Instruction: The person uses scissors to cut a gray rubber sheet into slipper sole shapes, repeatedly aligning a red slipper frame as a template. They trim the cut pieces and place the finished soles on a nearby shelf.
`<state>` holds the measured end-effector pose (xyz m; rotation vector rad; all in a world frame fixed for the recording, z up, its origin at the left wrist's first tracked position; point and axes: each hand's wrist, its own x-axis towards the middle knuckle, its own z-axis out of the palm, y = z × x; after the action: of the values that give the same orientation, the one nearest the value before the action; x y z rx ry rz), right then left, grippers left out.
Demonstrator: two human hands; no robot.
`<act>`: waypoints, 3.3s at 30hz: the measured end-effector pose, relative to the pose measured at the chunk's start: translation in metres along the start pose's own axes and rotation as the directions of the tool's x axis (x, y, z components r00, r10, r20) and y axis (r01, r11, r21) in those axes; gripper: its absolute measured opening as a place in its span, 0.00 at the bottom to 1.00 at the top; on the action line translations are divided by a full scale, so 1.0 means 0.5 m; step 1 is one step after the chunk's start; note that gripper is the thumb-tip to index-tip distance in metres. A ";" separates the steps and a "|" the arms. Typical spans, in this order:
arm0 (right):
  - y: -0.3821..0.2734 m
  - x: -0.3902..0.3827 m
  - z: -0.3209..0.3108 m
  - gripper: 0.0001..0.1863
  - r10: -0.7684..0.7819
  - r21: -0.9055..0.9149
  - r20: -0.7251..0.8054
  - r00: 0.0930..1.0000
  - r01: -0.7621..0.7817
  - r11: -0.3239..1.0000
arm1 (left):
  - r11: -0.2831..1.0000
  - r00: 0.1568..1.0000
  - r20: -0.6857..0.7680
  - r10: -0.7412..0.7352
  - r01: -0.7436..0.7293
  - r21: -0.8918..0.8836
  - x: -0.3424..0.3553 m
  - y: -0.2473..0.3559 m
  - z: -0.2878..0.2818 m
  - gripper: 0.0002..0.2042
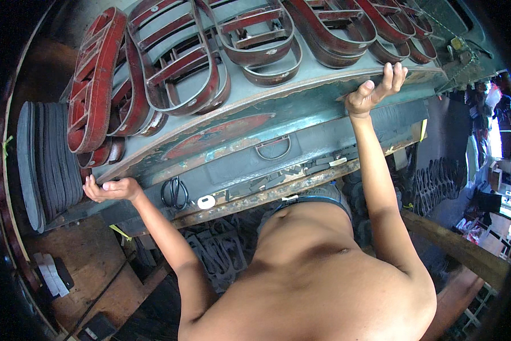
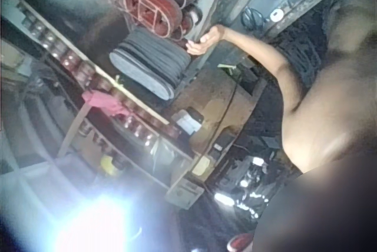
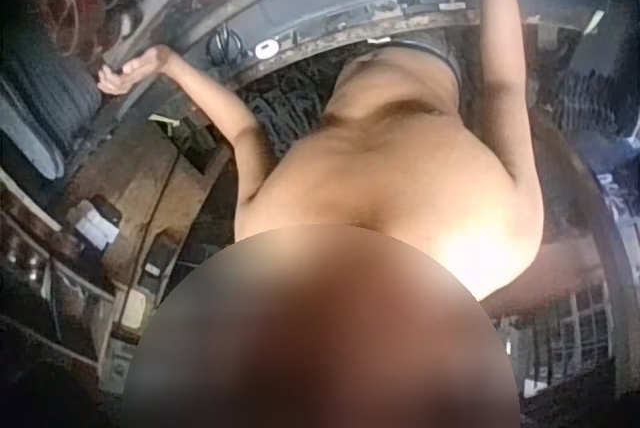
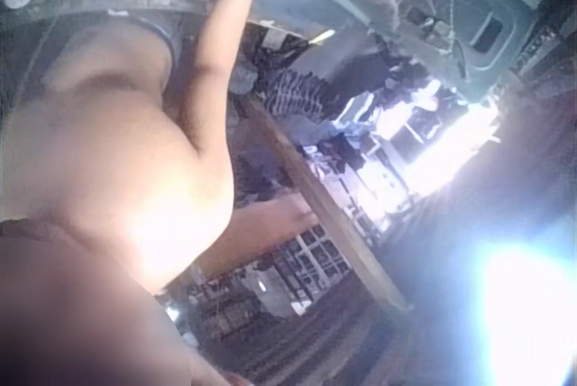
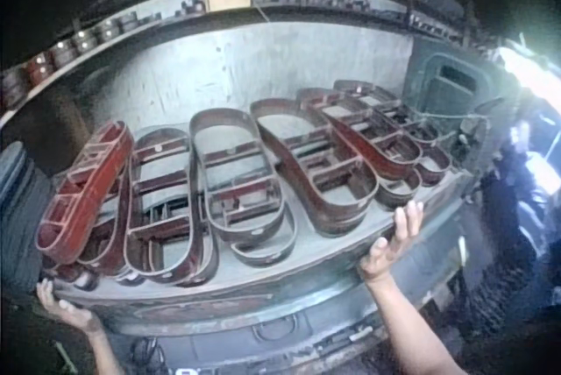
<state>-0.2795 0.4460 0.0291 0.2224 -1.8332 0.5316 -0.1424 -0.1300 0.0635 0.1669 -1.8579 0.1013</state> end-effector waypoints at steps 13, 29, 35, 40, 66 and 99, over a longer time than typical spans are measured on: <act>0.010 -0.015 -0.012 0.28 0.015 0.012 0.042 0.999 -0.016 1.000 | 0.997 0.997 0.069 -0.033 0.028 0.075 0.004 0.021 -0.023 0.22; -0.051 0.000 -0.228 0.12 0.596 0.528 0.376 0.710 -0.692 0.492 | 0.835 0.839 0.344 -0.421 0.507 -0.214 0.017 0.106 -0.184 0.21; -0.105 -0.123 -0.388 0.12 0.442 0.302 0.817 0.369 -0.928 0.217 | 0.531 0.504 0.637 -0.583 0.830 -0.170 -0.228 0.244 -0.368 0.17; -0.199 -0.282 -0.410 0.12 0.287 0.031 0.933 0.215 -0.845 0.534 | 0.694 0.523 0.692 -0.497 0.719 -0.046 -0.434 0.292 -0.428 0.16; -0.278 -0.418 -0.414 0.33 0.043 0.018 0.949 0.312 -0.189 0.982 | 0.978 0.696 0.718 0.002 0.147 -0.145 -0.525 0.248 -0.399 0.10; -0.372 -0.273 -0.309 0.54 -0.325 0.354 0.884 0.336 -0.027 0.935 | 0.683 0.112 0.979 -0.170 0.729 0.035 -0.476 0.336 -0.534 0.15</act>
<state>-0.0274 0.3390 -0.0159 1.1349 -2.8192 0.6073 0.1491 0.0921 -0.0845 0.5989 -2.8602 -1.2438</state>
